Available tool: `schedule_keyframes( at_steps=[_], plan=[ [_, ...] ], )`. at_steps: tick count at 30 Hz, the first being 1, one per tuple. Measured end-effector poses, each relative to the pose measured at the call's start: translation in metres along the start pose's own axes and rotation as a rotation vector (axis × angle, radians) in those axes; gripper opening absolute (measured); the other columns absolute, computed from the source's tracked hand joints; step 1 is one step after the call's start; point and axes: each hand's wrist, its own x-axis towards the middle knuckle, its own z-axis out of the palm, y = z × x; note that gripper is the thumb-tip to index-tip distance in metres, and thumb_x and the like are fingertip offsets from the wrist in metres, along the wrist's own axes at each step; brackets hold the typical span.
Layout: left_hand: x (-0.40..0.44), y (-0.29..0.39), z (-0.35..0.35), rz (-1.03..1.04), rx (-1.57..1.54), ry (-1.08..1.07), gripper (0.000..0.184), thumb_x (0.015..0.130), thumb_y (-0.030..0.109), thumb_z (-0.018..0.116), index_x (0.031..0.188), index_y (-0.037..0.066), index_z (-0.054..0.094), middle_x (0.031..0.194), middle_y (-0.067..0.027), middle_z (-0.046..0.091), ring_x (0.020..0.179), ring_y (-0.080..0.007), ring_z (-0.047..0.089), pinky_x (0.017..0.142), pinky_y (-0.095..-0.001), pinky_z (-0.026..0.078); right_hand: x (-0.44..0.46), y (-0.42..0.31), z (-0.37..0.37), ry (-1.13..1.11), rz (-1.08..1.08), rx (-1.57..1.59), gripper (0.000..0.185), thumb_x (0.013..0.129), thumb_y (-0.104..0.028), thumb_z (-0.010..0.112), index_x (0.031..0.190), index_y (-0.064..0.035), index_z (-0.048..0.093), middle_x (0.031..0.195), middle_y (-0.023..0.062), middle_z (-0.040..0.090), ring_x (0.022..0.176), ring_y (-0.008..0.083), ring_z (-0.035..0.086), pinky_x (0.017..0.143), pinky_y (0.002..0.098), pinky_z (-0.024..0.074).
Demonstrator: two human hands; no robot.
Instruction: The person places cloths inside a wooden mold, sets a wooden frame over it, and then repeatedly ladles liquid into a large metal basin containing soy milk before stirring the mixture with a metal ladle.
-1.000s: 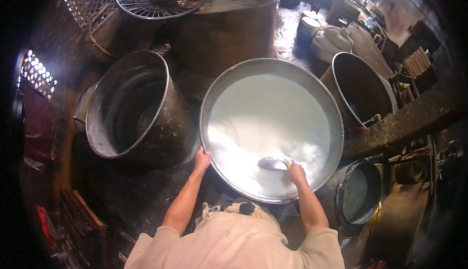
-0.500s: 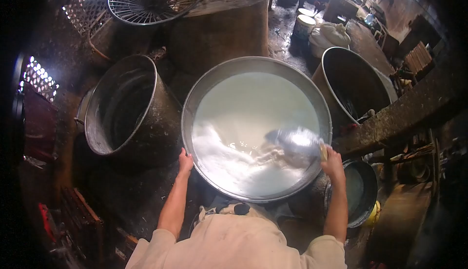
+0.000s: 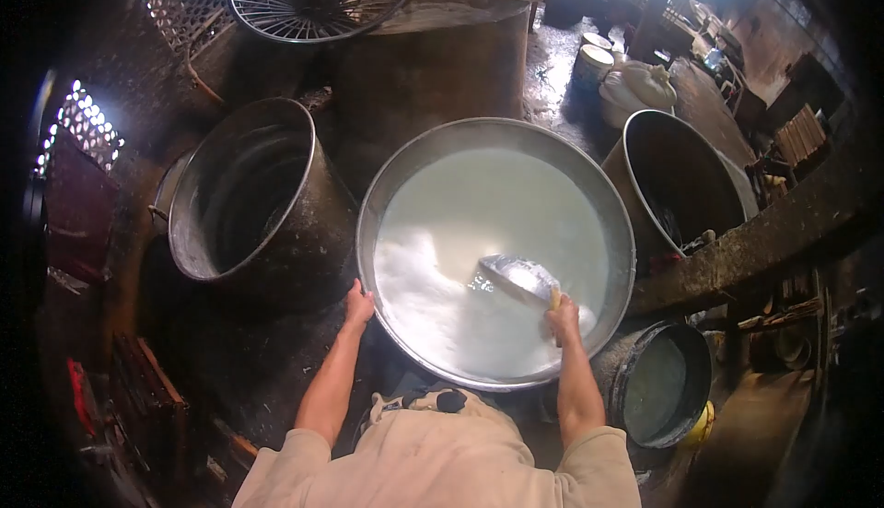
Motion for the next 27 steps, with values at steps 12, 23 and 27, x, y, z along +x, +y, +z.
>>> schedule_keyframes(
  at_steps=[12, 23, 27],
  plan=[
    [0.024, -0.013, -0.014, 0.088, -0.219, -0.206, 0.05, 0.071, 0.004, 0.065, 0.118, -0.008, 0.05, 0.093, -0.017, 0.065, 0.081, -0.0214, 0.063, 0.073, -0.0318, 0.048, -0.087, -0.082, 0.111, -0.167, 0.047, 0.177, 0.035, 0.064, -0.005, 0.061, 0.098, 0.0018, 0.055, 0.063, 0.0115, 0.058, 0.047, 0.019, 0.058, 0.041, 0.0331, 0.051],
    [0.028, -0.021, -0.017, 0.163, -0.198, -0.239, 0.042, 0.071, 0.015, 0.069, 0.109, 0.002, 0.056, 0.1, -0.0176, 0.064, 0.1, -0.0351, 0.059, 0.086, -0.0402, 0.045, -0.098, -0.221, 0.052, -0.328, -0.083, 0.165, 0.048, 0.065, 0.0, 0.064, 0.112, -0.0026, 0.054, 0.068, 0.0093, 0.059, 0.049, 0.0151, 0.057, 0.039, 0.0301, 0.0481],
    [0.034, -0.026, -0.014, 0.128, -0.159, -0.272, 0.053, 0.071, 0.018, 0.068, 0.119, 0.002, 0.05, 0.109, -0.0216, 0.06, 0.106, -0.0358, 0.056, 0.09, -0.0407, 0.043, -0.046, -0.294, 0.053, -0.119, -0.373, -0.066, 0.042, 0.066, -0.003, 0.062, 0.107, -0.0009, 0.056, 0.07, 0.0148, 0.063, 0.058, 0.0243, 0.064, 0.046, 0.0341, 0.0508]
  ],
)
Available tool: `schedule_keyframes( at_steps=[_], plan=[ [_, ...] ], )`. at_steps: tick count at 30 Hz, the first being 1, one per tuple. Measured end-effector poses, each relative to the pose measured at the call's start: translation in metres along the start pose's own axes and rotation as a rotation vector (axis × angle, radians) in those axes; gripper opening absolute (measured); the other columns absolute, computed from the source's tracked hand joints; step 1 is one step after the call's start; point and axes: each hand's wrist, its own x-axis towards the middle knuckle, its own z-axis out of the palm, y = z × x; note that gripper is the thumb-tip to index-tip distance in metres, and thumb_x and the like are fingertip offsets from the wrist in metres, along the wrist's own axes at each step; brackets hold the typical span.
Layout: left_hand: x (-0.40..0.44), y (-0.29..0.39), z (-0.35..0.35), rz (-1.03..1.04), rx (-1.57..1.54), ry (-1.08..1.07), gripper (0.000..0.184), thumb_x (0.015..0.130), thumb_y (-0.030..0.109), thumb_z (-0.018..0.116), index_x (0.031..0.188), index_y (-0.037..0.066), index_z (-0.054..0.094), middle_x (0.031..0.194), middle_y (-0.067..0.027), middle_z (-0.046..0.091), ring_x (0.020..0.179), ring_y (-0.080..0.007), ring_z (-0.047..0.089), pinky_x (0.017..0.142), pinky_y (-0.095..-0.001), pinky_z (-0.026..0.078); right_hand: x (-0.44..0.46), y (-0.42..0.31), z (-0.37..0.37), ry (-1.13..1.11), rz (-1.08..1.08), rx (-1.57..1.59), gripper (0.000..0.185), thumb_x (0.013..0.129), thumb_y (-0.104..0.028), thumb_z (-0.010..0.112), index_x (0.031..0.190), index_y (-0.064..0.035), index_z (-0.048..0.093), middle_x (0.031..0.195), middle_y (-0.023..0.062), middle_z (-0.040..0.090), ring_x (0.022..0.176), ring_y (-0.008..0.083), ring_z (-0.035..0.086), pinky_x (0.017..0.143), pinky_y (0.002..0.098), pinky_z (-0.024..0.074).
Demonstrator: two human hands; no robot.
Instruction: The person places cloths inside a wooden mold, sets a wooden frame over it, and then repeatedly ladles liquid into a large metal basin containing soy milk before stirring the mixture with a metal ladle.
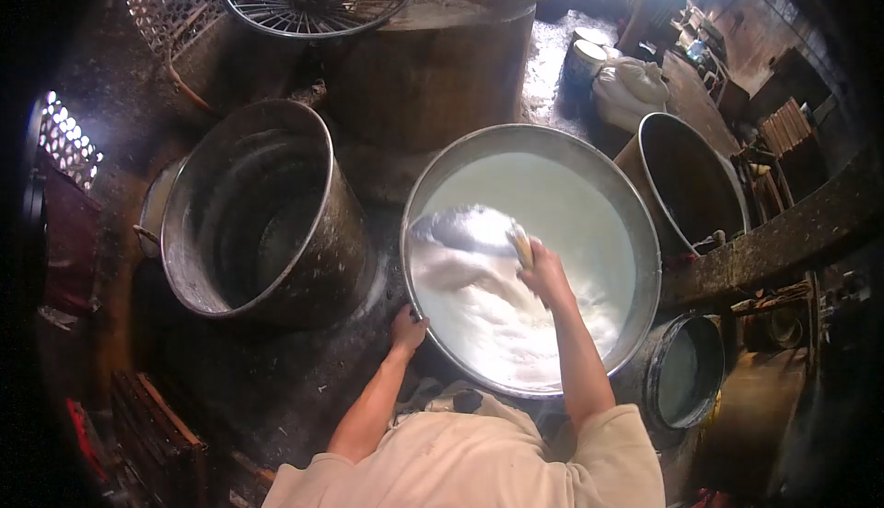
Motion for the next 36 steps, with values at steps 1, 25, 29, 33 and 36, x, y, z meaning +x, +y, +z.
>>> schedule_keyframes(
  at_steps=[1, 25, 29, 33, 36],
  plan=[
    [-0.004, 0.007, -0.001, -0.02, 0.001, 0.016, 0.054, 0.072, 0.019, 0.068, 0.119, 0.002, 0.05, 0.109, -0.0218, 0.06, 0.106, -0.036, 0.055, 0.09, -0.041, 0.043, 0.023, 0.001, 0.011, 0.049, -0.022, -0.076, 0.039, 0.067, -0.004, 0.06, 0.105, -0.0004, 0.056, 0.071, 0.0162, 0.063, 0.061, 0.0254, 0.064, 0.048, 0.0352, 0.0509],
    [-0.005, 0.003, 0.017, -0.004, 0.072, 0.204, 0.042, 0.072, 0.014, 0.066, 0.11, 0.002, 0.053, 0.104, -0.0211, 0.061, 0.099, -0.0364, 0.058, 0.085, -0.0426, 0.045, -0.107, 0.195, 0.007, -0.208, 0.507, -0.315, 0.026, 0.07, -0.009, 0.057, 0.093, 0.0027, 0.06, 0.079, 0.0208, 0.064, 0.068, 0.0315, 0.065, 0.056, 0.0395, 0.053],
    [-0.015, 0.018, 0.017, -0.055, -0.055, 0.197, 0.042, 0.075, 0.008, 0.062, 0.114, -0.001, 0.051, 0.109, -0.0219, 0.06, 0.103, -0.0342, 0.057, 0.086, -0.0395, 0.045, -0.156, 0.221, -0.046, -0.151, 0.292, -0.407, 0.03, 0.066, -0.006, 0.055, 0.094, 0.0031, 0.059, 0.086, 0.0236, 0.064, 0.077, 0.0349, 0.064, 0.063, 0.0407, 0.0505],
    [0.011, -0.022, 0.037, -0.015, 0.0, 0.303, 0.045, 0.077, 0.008, 0.059, 0.12, -0.001, 0.048, 0.114, -0.0235, 0.057, 0.107, -0.0344, 0.055, 0.09, -0.0393, 0.043, -0.181, 0.217, -0.115, -0.04, 0.16, -0.397, 0.037, 0.063, -0.002, 0.056, 0.1, 0.0012, 0.06, 0.087, 0.02, 0.065, 0.081, 0.0298, 0.064, 0.069, 0.0378, 0.0494],
    [-0.013, 0.015, 0.028, -0.067, 0.031, 0.276, 0.044, 0.079, 0.007, 0.058, 0.12, -0.002, 0.047, 0.113, -0.0235, 0.056, 0.108, -0.0355, 0.054, 0.091, -0.0398, 0.041, -0.172, 0.207, -0.17, -0.033, 0.189, -0.124, 0.044, 0.065, -0.003, 0.057, 0.109, -0.0059, 0.06, 0.093, 0.0222, 0.063, 0.092, 0.037, 0.06, 0.079, 0.04, 0.0478]
  ],
)
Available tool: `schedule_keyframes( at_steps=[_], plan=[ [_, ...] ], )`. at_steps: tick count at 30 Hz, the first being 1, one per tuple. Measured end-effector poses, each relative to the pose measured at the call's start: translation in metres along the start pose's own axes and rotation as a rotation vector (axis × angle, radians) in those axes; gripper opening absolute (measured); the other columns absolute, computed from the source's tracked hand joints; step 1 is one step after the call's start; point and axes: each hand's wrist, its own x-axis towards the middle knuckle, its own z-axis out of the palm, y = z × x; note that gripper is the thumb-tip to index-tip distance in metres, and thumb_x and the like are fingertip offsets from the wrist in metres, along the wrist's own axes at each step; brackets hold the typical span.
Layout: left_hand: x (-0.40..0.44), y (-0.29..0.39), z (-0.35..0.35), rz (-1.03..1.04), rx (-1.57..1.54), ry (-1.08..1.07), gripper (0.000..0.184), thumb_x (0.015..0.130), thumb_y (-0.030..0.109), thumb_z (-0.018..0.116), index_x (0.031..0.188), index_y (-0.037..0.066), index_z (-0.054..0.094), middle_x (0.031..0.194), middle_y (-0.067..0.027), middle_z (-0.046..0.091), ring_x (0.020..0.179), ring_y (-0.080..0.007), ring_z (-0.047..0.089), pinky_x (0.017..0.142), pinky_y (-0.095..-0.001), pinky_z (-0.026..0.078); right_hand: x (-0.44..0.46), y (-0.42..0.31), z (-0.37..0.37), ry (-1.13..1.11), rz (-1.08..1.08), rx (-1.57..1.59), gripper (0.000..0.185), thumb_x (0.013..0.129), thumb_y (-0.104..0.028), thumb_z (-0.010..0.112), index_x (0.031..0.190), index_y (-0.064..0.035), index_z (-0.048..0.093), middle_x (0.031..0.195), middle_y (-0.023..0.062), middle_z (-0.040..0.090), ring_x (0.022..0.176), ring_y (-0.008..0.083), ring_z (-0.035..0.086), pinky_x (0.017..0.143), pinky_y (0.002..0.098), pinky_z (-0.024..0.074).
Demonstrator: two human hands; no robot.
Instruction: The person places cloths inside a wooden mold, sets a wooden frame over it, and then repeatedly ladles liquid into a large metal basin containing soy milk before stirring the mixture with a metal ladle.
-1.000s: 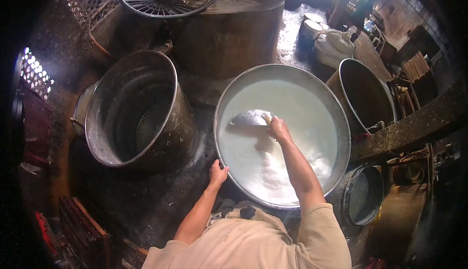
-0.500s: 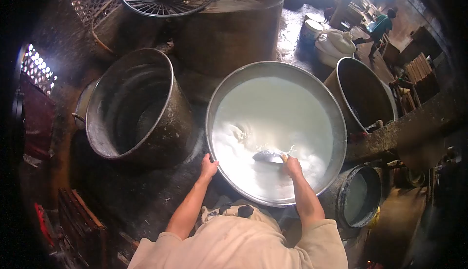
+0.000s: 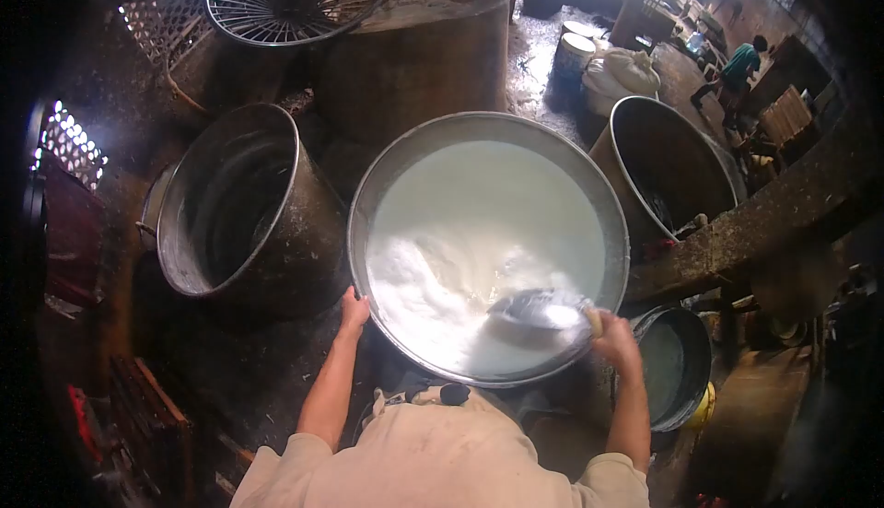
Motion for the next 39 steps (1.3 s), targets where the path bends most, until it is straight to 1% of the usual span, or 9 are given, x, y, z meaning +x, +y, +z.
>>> schedule_keyframes(
  at_steps=[3, 7, 9, 12, 15, 26, 32, 35, 39],
  plan=[
    [-0.011, 0.01, 0.001, 0.022, 0.006, 0.047, 0.04, 0.08, 0.005, 0.056, 0.119, -0.001, 0.049, 0.113, -0.0229, 0.057, 0.107, -0.0359, 0.054, 0.089, -0.0395, 0.042, 0.022, -0.005, -0.032, 0.139, 0.047, -0.036, 0.045, 0.063, 0.0, 0.056, 0.108, -0.0045, 0.06, 0.08, 0.0165, 0.065, 0.07, 0.0237, 0.064, 0.063, 0.0337, 0.0503],
    [-0.011, 0.009, 0.001, 0.001, -0.03, 0.03, 0.042, 0.081, 0.005, 0.055, 0.122, -0.002, 0.047, 0.117, -0.0229, 0.055, 0.108, -0.035, 0.053, 0.09, -0.0381, 0.041, 0.092, 0.038, 0.014, 0.571, -0.153, -0.128, 0.045, 0.064, -0.006, 0.056, 0.109, -0.003, 0.057, 0.074, 0.0207, 0.064, 0.067, 0.031, 0.065, 0.06, 0.0391, 0.0508],
    [-0.021, 0.03, -0.011, -0.041, 0.043, -0.024, 0.051, 0.081, 0.006, 0.057, 0.128, -0.006, 0.041, 0.124, -0.0238, 0.051, 0.113, -0.0338, 0.051, 0.096, -0.0358, 0.039, 0.133, 0.073, 0.045, 0.463, -0.014, -0.061, 0.04, 0.065, -0.006, 0.055, 0.104, -0.0017, 0.057, 0.071, 0.0193, 0.063, 0.061, 0.0289, 0.064, 0.055, 0.0389, 0.0513],
    [-0.017, 0.022, -0.007, -0.016, 0.079, 0.044, 0.041, 0.08, 0.006, 0.057, 0.12, 0.003, 0.049, 0.112, -0.0216, 0.058, 0.105, -0.0358, 0.055, 0.088, -0.0397, 0.043, 0.134, 0.049, 0.075, 0.238, 0.257, 0.148, 0.034, 0.065, -0.004, 0.055, 0.099, -0.0014, 0.058, 0.066, 0.0165, 0.061, 0.051, 0.0252, 0.061, 0.045, 0.0365, 0.05],
    [-0.013, 0.02, -0.008, -0.032, 0.086, 0.02, 0.043, 0.079, 0.008, 0.058, 0.121, 0.004, 0.048, 0.112, -0.0216, 0.058, 0.106, -0.0359, 0.055, 0.088, -0.0403, 0.043, 0.129, 0.038, 0.113, 0.144, 0.265, 0.154, 0.03, 0.066, -0.004, 0.056, 0.095, -0.0012, 0.057, 0.063, 0.0127, 0.059, 0.045, 0.0207, 0.057, 0.037, 0.0338, 0.0475],
    [0.0, 0.014, -0.017, -0.044, 0.003, -0.143, 0.058, 0.076, 0.009, 0.061, 0.128, -0.003, 0.039, 0.125, -0.0245, 0.049, 0.117, -0.0339, 0.047, 0.098, -0.037, 0.037, 0.077, -0.026, 0.227, -0.038, 0.255, 0.305, 0.031, 0.065, -0.005, 0.057, 0.095, 0.0018, 0.056, 0.064, 0.0137, 0.06, 0.047, 0.0216, 0.06, 0.042, 0.0342, 0.0512],
    [0.012, -0.013, -0.006, 0.073, 0.027, -0.109, 0.047, 0.076, 0.014, 0.063, 0.115, 0.0, 0.043, 0.109, -0.0241, 0.057, 0.103, -0.0395, 0.054, 0.088, -0.0444, 0.042, 0.037, -0.112, 0.223, -0.108, 0.268, 0.409, 0.047, 0.065, -0.001, 0.061, 0.111, 0.001, 0.053, 0.067, 0.0104, 0.058, 0.047, 0.0174, 0.057, 0.042, 0.0316, 0.0513],
    [0.009, -0.004, -0.014, 0.055, 0.047, -0.162, 0.044, 0.076, 0.015, 0.063, 0.112, 0.0, 0.042, 0.107, -0.0239, 0.057, 0.102, -0.0402, 0.054, 0.087, -0.045, 0.043, 0.035, -0.138, 0.208, -0.126, 0.249, 0.486, 0.04, 0.066, -0.003, 0.059, 0.105, 0.0002, 0.054, 0.071, 0.0119, 0.061, 0.052, 0.0185, 0.061, 0.045, 0.0318, 0.0538],
    [0.006, 0.009, -0.027, 0.029, 0.058, -0.26, 0.052, 0.077, 0.016, 0.063, 0.12, 0.0, 0.04, 0.108, -0.025, 0.057, 0.103, -0.0408, 0.054, 0.088, -0.0453, 0.043, 0.063, -0.192, 0.142, -0.185, 0.081, 0.351, 0.043, 0.066, -0.001, 0.062, 0.108, 0.0001, 0.055, 0.07, 0.0107, 0.06, 0.051, 0.0149, 0.058, 0.041, 0.0299, 0.0487]
  ],
)
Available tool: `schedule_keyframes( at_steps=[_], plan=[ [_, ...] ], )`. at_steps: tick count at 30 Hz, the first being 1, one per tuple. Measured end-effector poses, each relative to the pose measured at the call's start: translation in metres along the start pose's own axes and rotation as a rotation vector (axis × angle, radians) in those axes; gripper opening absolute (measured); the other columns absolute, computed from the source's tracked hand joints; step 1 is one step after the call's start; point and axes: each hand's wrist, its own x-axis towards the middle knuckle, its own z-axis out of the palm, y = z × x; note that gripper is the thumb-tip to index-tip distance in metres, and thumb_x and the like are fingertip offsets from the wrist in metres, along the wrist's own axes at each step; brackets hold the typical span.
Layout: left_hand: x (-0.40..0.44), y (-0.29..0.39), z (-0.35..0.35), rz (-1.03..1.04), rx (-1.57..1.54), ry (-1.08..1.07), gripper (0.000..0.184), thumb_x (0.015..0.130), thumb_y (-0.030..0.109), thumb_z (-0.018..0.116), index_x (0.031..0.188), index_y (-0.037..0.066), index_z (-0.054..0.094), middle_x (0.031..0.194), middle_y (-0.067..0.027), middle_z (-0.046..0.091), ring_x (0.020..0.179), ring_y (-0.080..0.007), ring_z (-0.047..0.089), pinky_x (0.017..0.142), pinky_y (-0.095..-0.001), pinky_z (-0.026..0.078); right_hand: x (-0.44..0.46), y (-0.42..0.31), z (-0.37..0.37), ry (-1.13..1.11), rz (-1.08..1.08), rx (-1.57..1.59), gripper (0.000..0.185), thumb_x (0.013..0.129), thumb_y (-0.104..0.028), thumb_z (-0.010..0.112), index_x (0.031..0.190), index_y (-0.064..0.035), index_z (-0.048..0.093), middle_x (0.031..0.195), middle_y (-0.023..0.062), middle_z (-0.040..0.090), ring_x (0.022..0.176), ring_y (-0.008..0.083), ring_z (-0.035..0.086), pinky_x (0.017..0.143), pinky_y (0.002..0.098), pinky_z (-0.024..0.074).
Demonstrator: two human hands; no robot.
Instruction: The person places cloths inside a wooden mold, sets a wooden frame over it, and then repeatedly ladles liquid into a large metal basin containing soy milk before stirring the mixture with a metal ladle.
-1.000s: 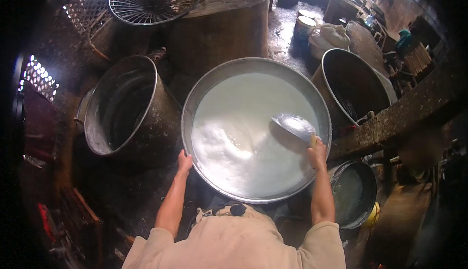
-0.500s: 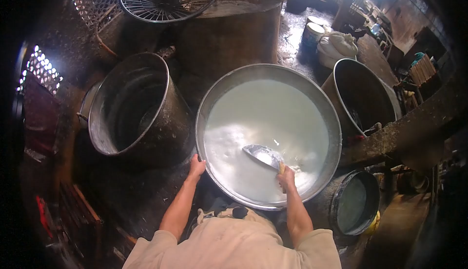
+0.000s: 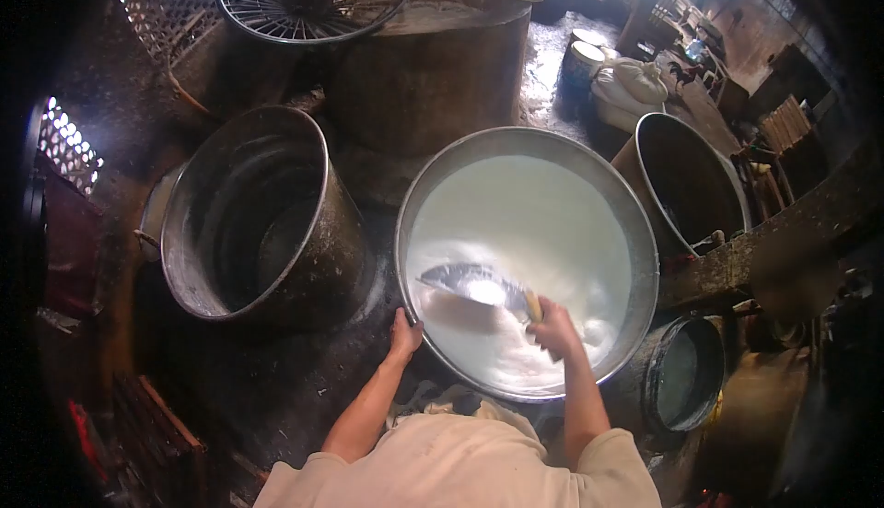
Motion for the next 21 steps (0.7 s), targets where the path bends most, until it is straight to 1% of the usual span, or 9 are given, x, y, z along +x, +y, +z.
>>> schedule_keyframes(
  at_steps=[2, 3, 5, 7, 8, 11, 12, 20, 21],
  plan=[
    [0.014, -0.025, 0.014, 0.063, -0.031, 0.03, 0.057, 0.077, 0.016, 0.063, 0.125, 0.001, 0.037, 0.109, -0.0255, 0.057, 0.103, -0.0406, 0.054, 0.089, -0.0454, 0.043, 0.02, -0.042, -0.012, 0.048, -0.038, -0.097, 0.048, 0.066, 0.0, 0.063, 0.114, -0.0035, 0.055, 0.07, 0.0099, 0.061, 0.051, 0.015, 0.058, 0.042, 0.0307, 0.0486],
    [0.01, -0.017, 0.01, 0.003, 0.032, 0.012, 0.062, 0.078, 0.018, 0.062, 0.13, 0.001, 0.034, 0.109, -0.0259, 0.057, 0.105, -0.0409, 0.054, 0.089, -0.0452, 0.043, 0.033, -0.063, -0.013, 0.088, -0.069, -0.165, 0.045, 0.066, -0.003, 0.062, 0.111, -0.004, 0.056, 0.069, 0.0108, 0.061, 0.051, 0.0166, 0.059, 0.043, 0.0318, 0.049],
    [0.009, -0.016, 0.008, 0.009, 0.005, 0.015, 0.059, 0.078, 0.018, 0.062, 0.127, 0.002, 0.036, 0.109, -0.0258, 0.057, 0.105, -0.041, 0.054, 0.089, -0.0455, 0.043, 0.081, -0.067, 0.0, 0.23, -0.299, -0.28, 0.041, 0.067, -0.004, 0.06, 0.108, -0.004, 0.056, 0.07, 0.0129, 0.062, 0.051, 0.019, 0.06, 0.043, 0.0329, 0.0496],
    [0.005, -0.005, 0.002, -0.049, 0.008, -0.027, 0.052, 0.078, 0.019, 0.062, 0.122, 0.004, 0.039, 0.107, -0.0254, 0.058, 0.102, -0.0417, 0.055, 0.087, -0.0464, 0.043, 0.119, -0.071, 0.015, 0.243, -0.202, -0.308, 0.034, 0.067, -0.004, 0.058, 0.101, -0.0026, 0.058, 0.068, 0.0137, 0.062, 0.052, 0.0207, 0.061, 0.044, 0.0338, 0.0503],
    [0.003, -0.005, 0.002, -0.026, 0.009, -0.006, 0.051, 0.078, 0.019, 0.062, 0.121, 0.005, 0.039, 0.105, -0.0252, 0.059, 0.101, -0.0418, 0.055, 0.086, -0.0468, 0.043, 0.132, -0.069, 0.02, 0.25, -0.157, -0.323, 0.031, 0.067, -0.004, 0.057, 0.098, -0.002, 0.059, 0.066, 0.014, 0.062, 0.052, 0.0215, 0.061, 0.045, 0.0342, 0.0507],
    [0.0, -0.01, 0.002, 0.022, 0.002, 0.039, 0.047, 0.078, 0.019, 0.062, 0.118, 0.006, 0.04, 0.101, -0.0248, 0.06, 0.098, -0.0423, 0.056, 0.084, -0.0477, 0.044, 0.149, -0.049, 0.028, 0.088, -0.032, -0.411, 0.022, 0.067, -0.004, 0.056, 0.088, 0.001, 0.062, 0.063, 0.0144, 0.062, 0.053, 0.0225, 0.062, 0.048, 0.0351, 0.0516],
    [0.001, -0.01, 0.003, 0.026, -0.01, 0.04, 0.047, 0.078, 0.019, 0.062, 0.117, 0.006, 0.04, 0.101, -0.0249, 0.06, 0.097, -0.0426, 0.056, 0.084, -0.0478, 0.044, 0.148, -0.041, 0.031, 0.073, 0.014, -0.456, 0.016, 0.068, -0.005, 0.056, 0.08, 0.0037, 0.062, 0.06, 0.0142, 0.061, 0.053, 0.0229, 0.063, 0.05, 0.0355, 0.0519],
    [0.005, -0.014, 0.009, 0.052, 0.002, 0.074, 0.044, 0.078, 0.017, 0.062, 0.114, 0.004, 0.041, 0.103, -0.0252, 0.059, 0.097, -0.0426, 0.056, 0.085, -0.0471, 0.043, 0.112, 0.07, 0.033, 0.046, 0.186, -0.586, 0.018, 0.07, -0.007, 0.057, 0.082, 0.0041, 0.063, 0.068, 0.0174, 0.064, 0.06, 0.0275, 0.065, 0.054, 0.0369, 0.0513],
    [0.006, -0.015, 0.01, 0.05, 0.001, 0.08, 0.044, 0.077, 0.017, 0.062, 0.114, 0.004, 0.041, 0.104, -0.0251, 0.059, 0.097, -0.0426, 0.056, 0.085, -0.0469, 0.043, 0.102, 0.082, 0.03, 0.06, 0.215, -0.545, 0.019, 0.07, -0.007, 0.057, 0.083, 0.0047, 0.063, 0.069, 0.018, 0.064, 0.061, 0.0283, 0.065, 0.054, 0.0374, 0.0512]
  ],
)
